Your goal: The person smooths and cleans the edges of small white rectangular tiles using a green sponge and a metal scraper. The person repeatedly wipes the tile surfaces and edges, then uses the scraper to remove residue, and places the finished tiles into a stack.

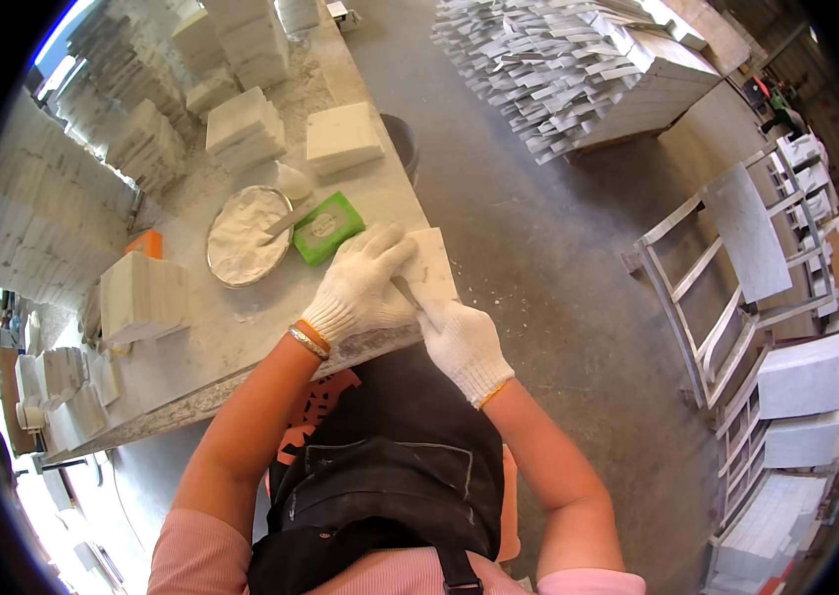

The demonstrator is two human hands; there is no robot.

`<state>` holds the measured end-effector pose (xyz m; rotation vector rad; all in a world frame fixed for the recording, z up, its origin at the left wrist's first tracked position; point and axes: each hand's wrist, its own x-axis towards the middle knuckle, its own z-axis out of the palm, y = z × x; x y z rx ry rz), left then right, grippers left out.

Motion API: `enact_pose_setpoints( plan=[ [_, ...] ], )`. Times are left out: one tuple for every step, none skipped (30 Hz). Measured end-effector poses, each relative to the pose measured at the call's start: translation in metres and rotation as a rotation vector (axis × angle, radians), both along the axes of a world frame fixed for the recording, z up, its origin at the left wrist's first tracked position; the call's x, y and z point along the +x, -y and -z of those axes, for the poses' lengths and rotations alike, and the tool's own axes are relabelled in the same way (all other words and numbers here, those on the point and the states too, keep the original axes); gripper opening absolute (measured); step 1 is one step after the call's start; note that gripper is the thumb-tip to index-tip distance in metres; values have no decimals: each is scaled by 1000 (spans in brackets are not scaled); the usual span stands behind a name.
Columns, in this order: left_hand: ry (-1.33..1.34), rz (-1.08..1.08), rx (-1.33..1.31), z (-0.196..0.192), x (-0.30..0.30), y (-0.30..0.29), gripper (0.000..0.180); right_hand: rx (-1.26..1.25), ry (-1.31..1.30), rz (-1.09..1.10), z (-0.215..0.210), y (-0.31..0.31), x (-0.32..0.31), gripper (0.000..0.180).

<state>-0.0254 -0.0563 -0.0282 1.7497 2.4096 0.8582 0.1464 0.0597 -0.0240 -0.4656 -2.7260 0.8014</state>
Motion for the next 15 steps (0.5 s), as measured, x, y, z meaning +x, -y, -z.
enact_pose_setpoints(
  plan=[
    [18, -7, 0, -2, 0, 0, 79, 34, 37, 16, -7, 4, -4, 37],
    [15, 8, -6, -3, -1, 1, 78, -30, -33, 38, -4, -1, -3, 35],
    [12, 24, -12, -5, -2, 2, 77, -94, -103, 60, -2, -9, 1, 34],
    [14, 41, -13, -5, -3, 3, 77, -382, -133, 140, -13, -15, 4, 35],
    [17, 35, -11, -3, -3, 4, 78, -629, -76, 271, -30, -20, 8, 34],
    [19, 28, -9, -2, -3, 5, 80, -649, -39, 306, -40, -26, 10, 33],
    [19, 29, -7, -2, -3, 5, 81, -668, -6, 346, -46, -33, 13, 32],
    [20, 27, -16, -2, -2, 5, 82, -636, -7, 322, -41, -38, 17, 33],
    [22, 25, -25, -3, -2, 6, 83, -635, -17, 304, -37, -39, 17, 33],
    [19, 23, -34, -4, -2, 5, 84, -635, -31, 283, -33, -40, 16, 33],
    [23, 21, -32, -3, -2, 5, 85, -635, -45, 262, -32, -40, 15, 33],
    [27, 20, -30, -1, -2, 3, 85, -647, -23, 263, -32, -40, 13, 33],
    [31, 18, -31, -1, -2, 4, 86, -663, -1, 264, -33, -37, 11, 33],
    [22, 12, -34, -2, -1, 4, 85, -679, 21, 265, -33, -36, 9, 34],
    [12, 7, -35, -4, 0, 4, 83, -649, 19, 253, -31, -35, 8, 34]
  ],
)
